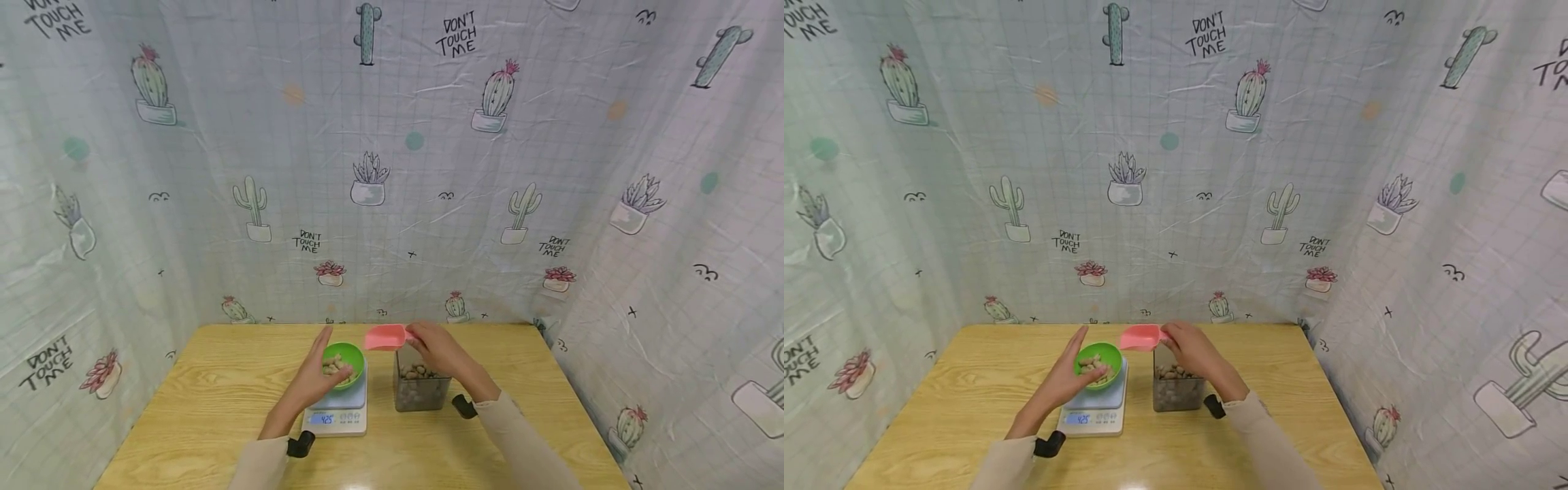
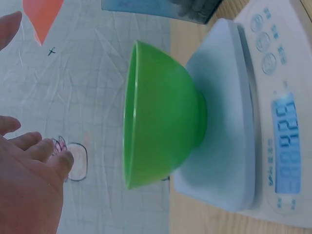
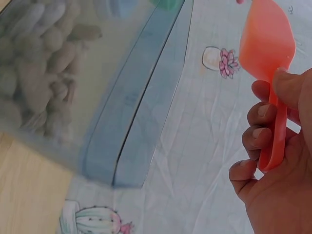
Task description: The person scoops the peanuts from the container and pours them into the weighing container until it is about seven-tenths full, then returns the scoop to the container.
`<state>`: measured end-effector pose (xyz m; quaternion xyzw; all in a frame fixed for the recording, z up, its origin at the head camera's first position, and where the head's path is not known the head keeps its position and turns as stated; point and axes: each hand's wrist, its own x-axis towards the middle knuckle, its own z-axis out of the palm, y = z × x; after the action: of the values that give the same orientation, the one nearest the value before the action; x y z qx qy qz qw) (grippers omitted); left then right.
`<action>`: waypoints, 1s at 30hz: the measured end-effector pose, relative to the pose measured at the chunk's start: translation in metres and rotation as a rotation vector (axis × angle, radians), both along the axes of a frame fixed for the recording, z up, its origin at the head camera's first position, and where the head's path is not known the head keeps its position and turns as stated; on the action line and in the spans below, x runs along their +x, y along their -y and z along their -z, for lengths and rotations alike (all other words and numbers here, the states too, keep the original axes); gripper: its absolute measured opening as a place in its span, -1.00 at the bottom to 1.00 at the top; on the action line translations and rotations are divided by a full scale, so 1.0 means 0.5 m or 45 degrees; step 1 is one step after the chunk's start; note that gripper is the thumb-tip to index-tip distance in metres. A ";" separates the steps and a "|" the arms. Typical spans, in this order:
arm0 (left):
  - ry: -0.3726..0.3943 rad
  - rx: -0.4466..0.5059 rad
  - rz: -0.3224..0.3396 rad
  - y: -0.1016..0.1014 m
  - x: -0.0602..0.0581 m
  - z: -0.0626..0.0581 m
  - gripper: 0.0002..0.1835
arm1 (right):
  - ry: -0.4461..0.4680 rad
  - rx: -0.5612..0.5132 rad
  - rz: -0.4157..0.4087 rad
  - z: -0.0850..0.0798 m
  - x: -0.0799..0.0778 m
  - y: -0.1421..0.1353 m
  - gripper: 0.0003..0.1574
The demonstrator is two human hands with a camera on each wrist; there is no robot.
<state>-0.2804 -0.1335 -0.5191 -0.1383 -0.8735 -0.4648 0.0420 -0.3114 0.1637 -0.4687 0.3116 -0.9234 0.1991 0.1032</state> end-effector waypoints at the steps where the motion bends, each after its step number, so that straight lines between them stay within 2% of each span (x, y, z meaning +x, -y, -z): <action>1: -0.005 0.003 0.009 -0.005 0.000 -0.003 0.08 | -0.007 -0.006 0.003 0.000 0.002 -0.006 -0.68; 7: -0.025 0.014 0.064 -0.033 -0.002 -0.012 0.07 | -0.064 -0.022 0.004 0.002 0.013 -0.044 -0.76; 14: 0.045 -0.015 0.126 -0.076 -0.002 -0.022 0.06 | -0.104 0.015 0.025 0.004 0.028 -0.084 -0.77; 19: 0.074 -0.044 0.207 -0.113 0.003 -0.016 0.07 | -0.167 0.057 0.023 0.009 0.040 -0.113 -0.79; 24: 0.065 -0.074 0.260 -0.155 0.004 -0.012 0.11 | -0.165 0.157 0.066 0.007 0.046 -0.136 -0.79; 30: 0.080 -0.105 0.325 -0.196 -0.012 0.016 0.16 | -0.198 0.313 0.071 -0.001 0.042 -0.151 -0.83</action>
<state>-0.2862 -0.0357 -0.5269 -0.2355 -0.8681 -0.4340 -0.0505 -0.2903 0.2394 -0.4682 0.3105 -0.9384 0.0568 0.1408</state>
